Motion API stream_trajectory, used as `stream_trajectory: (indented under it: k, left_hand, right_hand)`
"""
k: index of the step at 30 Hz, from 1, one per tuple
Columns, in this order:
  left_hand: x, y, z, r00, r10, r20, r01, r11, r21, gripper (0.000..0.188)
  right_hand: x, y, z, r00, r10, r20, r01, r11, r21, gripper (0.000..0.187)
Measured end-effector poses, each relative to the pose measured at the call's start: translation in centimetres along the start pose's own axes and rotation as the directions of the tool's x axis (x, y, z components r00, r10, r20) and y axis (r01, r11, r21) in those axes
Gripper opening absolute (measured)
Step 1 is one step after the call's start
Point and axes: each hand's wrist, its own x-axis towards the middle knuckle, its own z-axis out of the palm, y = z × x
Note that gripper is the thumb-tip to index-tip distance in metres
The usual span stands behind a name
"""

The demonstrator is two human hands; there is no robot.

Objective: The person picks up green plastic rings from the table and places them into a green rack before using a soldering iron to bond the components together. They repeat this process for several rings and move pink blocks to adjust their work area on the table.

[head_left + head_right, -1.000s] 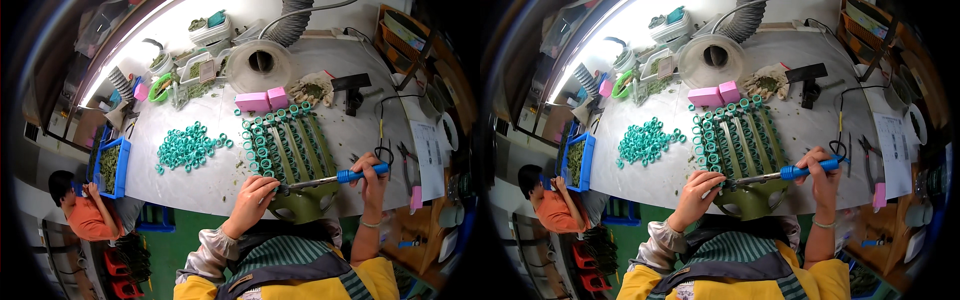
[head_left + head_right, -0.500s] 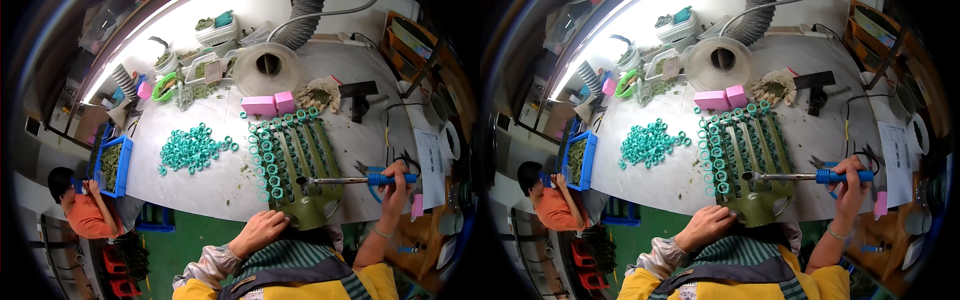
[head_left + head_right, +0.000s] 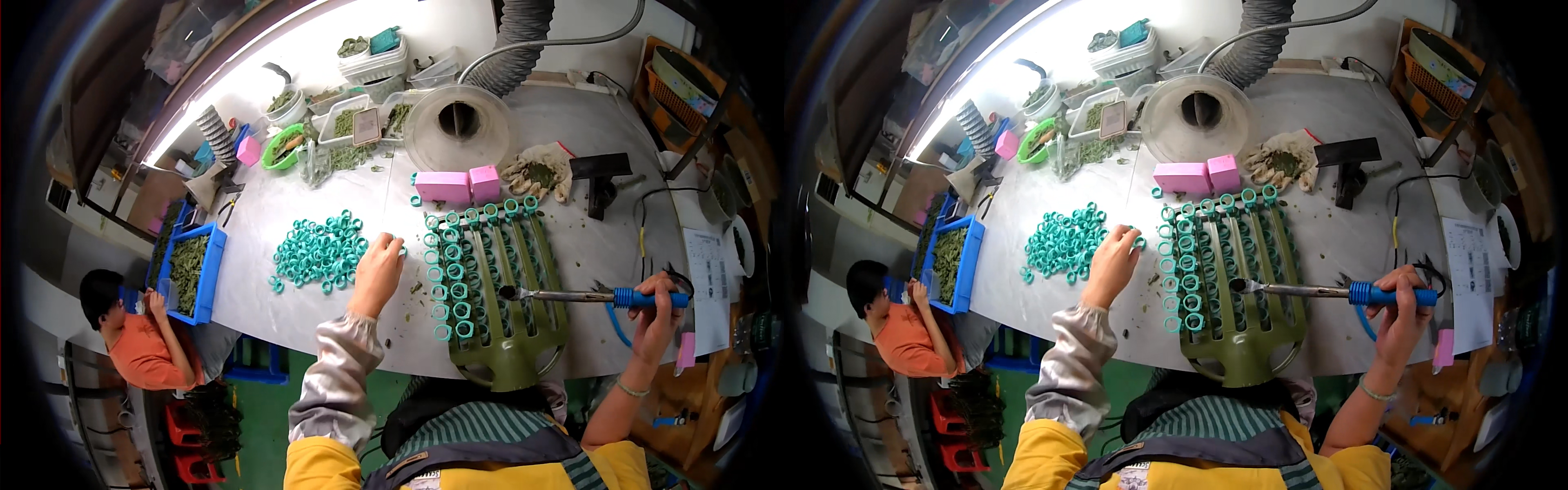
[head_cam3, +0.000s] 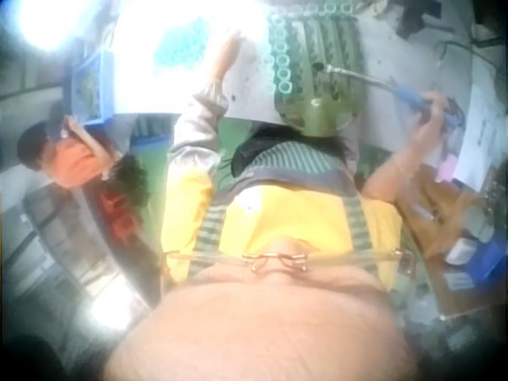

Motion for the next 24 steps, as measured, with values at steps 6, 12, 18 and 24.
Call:
stream_trajectory:
  k: [6, 12, 18, 24]
  left_hand:
    - [-0.1, -2.6, 2.3, 0.994, -0.060, 0.088, 0.056, 0.997, 0.047, 0.029]
    - [-2.6, -2.2, -0.3, 0.961, -0.260, 0.098, 0.275, 0.938, -0.212, 0.019]
    - [0.3, 2.0, -2.5, 0.947, -0.189, 0.261, 0.322, 0.559, -0.764, 0.028]
    - [5.2, 6.5, -0.2, 0.988, 0.152, -0.022, -0.141, 0.838, -0.526, 0.030]
  right_hand:
    - [0.3, -0.1, 0.4, 0.999, 0.037, -0.011, -0.037, 0.999, -0.017, 0.023]
    - [0.4, 0.6, 0.8, 0.999, 0.051, -0.013, -0.051, 0.999, -0.011, 0.022]
    - [0.4, 2.6, 1.7, 0.997, 0.079, -0.002, -0.079, 0.997, -0.016, 0.022]
    - [0.5, 4.5, 4.0, 0.992, 0.073, 0.103, -0.069, 0.997, -0.034, 0.021]
